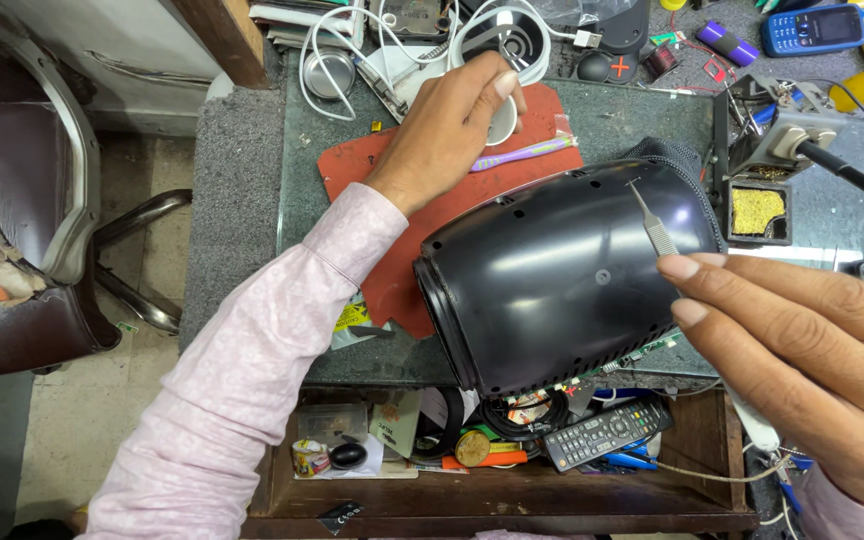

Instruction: The person uses tweezers to handle small screws and a screwdriver to unscrew a black plastic casing. They remove a small black component and several screws, placing them in a paper cup. The person then uses the screwdriver to pry open the casing further.

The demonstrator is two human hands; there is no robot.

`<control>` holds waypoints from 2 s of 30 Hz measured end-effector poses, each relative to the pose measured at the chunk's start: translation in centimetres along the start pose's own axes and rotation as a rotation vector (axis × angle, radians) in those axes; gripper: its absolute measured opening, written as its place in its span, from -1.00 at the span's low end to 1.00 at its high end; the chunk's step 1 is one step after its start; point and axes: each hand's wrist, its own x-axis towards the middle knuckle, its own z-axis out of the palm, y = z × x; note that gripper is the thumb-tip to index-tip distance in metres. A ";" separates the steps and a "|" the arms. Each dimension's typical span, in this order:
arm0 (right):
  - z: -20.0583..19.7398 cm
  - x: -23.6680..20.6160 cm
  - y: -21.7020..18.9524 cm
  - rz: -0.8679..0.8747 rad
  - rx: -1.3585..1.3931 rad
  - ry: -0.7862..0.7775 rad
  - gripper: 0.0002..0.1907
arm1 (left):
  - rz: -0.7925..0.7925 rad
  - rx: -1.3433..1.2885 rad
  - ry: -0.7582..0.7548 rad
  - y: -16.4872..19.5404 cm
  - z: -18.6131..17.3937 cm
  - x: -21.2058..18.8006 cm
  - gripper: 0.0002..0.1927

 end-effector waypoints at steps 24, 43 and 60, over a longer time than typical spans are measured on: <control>-0.7 1.0 -0.6 -0.024 -0.055 -0.044 -0.72 | -0.011 -0.418 -0.591 10.5 -2.6 1.6 -0.76; 4.0 -9.3 0.6 0.335 -0.124 0.406 -0.80 | 0.168 -0.066 -0.219 10.3 -0.7 0.6 -0.89; 2.9 -7.9 0.1 0.298 -0.150 0.401 -0.79 | -0.007 -0.254 -0.251 9.9 0.4 0.0 -0.87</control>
